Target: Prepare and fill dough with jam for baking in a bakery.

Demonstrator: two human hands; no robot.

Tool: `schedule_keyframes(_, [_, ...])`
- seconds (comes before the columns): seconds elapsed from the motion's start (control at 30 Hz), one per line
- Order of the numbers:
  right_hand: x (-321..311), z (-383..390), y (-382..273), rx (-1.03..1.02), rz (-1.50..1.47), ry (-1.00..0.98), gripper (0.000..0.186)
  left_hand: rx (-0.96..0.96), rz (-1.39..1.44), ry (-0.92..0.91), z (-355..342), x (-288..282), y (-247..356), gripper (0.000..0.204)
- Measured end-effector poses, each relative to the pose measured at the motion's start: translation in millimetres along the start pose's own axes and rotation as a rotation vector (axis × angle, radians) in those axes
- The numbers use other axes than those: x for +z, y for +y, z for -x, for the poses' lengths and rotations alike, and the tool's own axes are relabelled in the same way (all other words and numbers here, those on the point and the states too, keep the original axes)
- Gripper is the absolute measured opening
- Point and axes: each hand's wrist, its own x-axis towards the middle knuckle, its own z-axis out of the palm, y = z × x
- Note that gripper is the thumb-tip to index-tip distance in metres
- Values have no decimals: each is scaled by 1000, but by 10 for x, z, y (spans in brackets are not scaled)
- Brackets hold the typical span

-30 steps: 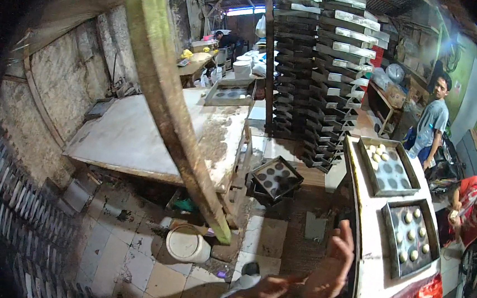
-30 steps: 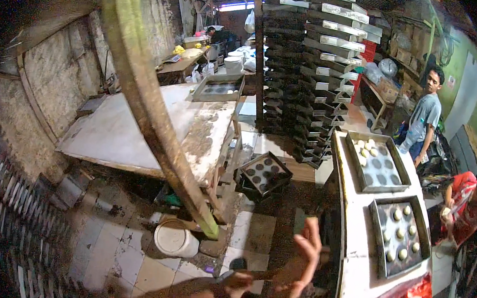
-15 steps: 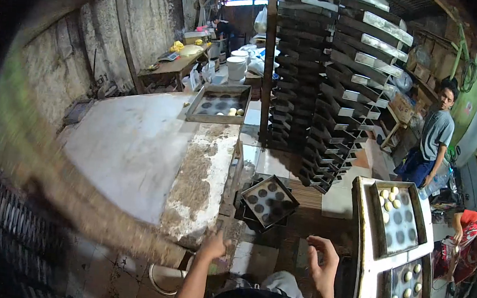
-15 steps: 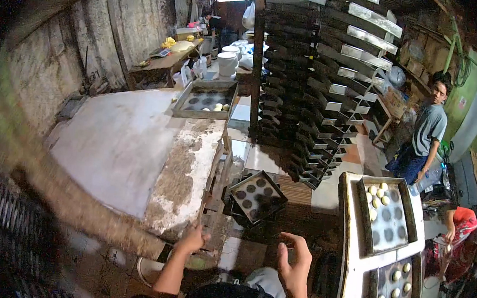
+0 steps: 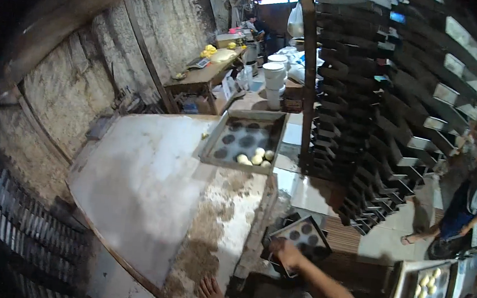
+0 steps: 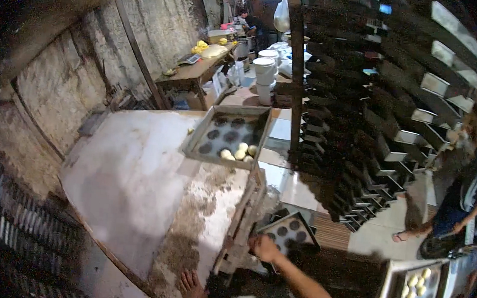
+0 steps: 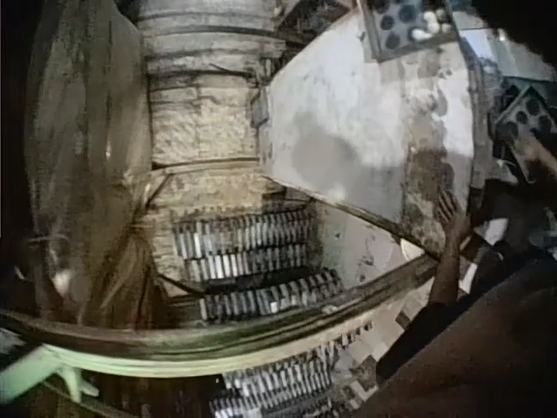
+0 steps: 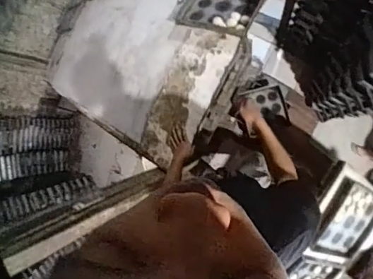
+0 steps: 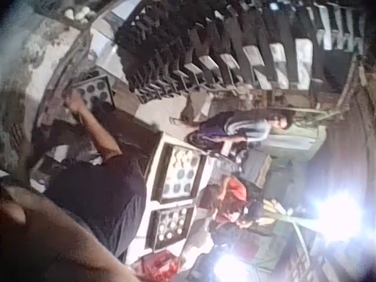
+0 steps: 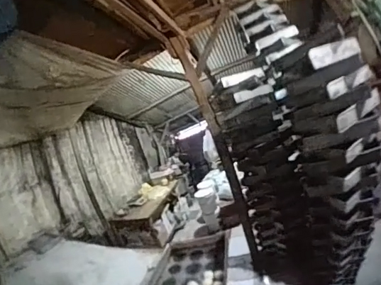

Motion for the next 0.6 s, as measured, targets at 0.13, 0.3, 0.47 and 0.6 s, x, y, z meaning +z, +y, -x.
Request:
schedule_keyframes(0.13, [-727,-2278,-158,298,139,303,76,-201,219,-634,-130,-1200,197,99])
schedule_keyframes(0.3, [-1635,-3452,612,353,89,764,42,47,191,-499,-423,-347,357,110])
schedule_keyframes(0.47, [-956,-2611,-68,112,-80,550,63,14,-13,-262,-124,-125,57,115])
schedule_keyframes(0.6, [-513,-1503,284,200,-277,494,70,128,-241,-10,56,-111,-16,119])
